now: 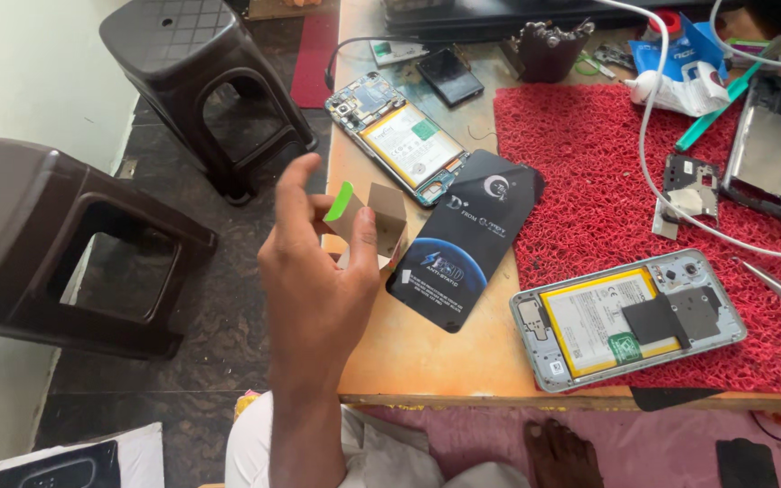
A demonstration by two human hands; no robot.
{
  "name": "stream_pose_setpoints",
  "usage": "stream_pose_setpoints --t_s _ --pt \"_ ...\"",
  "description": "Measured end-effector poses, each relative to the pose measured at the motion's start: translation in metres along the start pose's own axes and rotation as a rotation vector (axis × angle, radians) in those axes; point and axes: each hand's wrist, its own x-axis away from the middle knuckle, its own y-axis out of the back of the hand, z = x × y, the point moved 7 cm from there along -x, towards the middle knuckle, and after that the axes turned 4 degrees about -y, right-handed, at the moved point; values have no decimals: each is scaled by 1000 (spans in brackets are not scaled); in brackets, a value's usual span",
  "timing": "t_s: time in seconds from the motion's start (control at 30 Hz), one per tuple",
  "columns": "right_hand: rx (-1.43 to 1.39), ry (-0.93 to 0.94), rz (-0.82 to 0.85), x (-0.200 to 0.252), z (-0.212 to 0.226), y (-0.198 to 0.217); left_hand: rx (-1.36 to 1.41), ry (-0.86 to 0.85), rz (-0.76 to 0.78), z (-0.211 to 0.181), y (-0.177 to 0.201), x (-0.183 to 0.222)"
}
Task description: The person disassembles a smartphone, removes the battery, and then reassembles the device. They use a green screwdriver to remove screws and a metal spudger to pry open the casing and disconnect components. The person also cleans the edges of the phone with a small piece of cloth.
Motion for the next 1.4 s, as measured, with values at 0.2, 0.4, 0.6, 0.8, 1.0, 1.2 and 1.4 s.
stream_pose_setpoints --t_s 0.2,0.4,0.6,0.8,1.0,1.2,1.4 --pt "-372 150 -96 -19 3 104 -4 28 -35 -21 10 -1" --pt "-262 -234 -568 -119 -190 403 98 -238 41 -66 3 13" --pt "-158 -194 -520 -132 -183 423 208 -466 452 -94 -58 63" --pt "-42 -161 -554 -106 -173 436 102 -537 641 -101 -110 89" --pt "-407 -279 -423 -75 -198 390 52 -455 700 -88 -91 86" --pt "-228 -155 -297 -82 -186 379 72 -420 713 -87 -85 83" --pt "-324 -426 -272 -97 -153 398 111 -417 722 -85 -87 82"
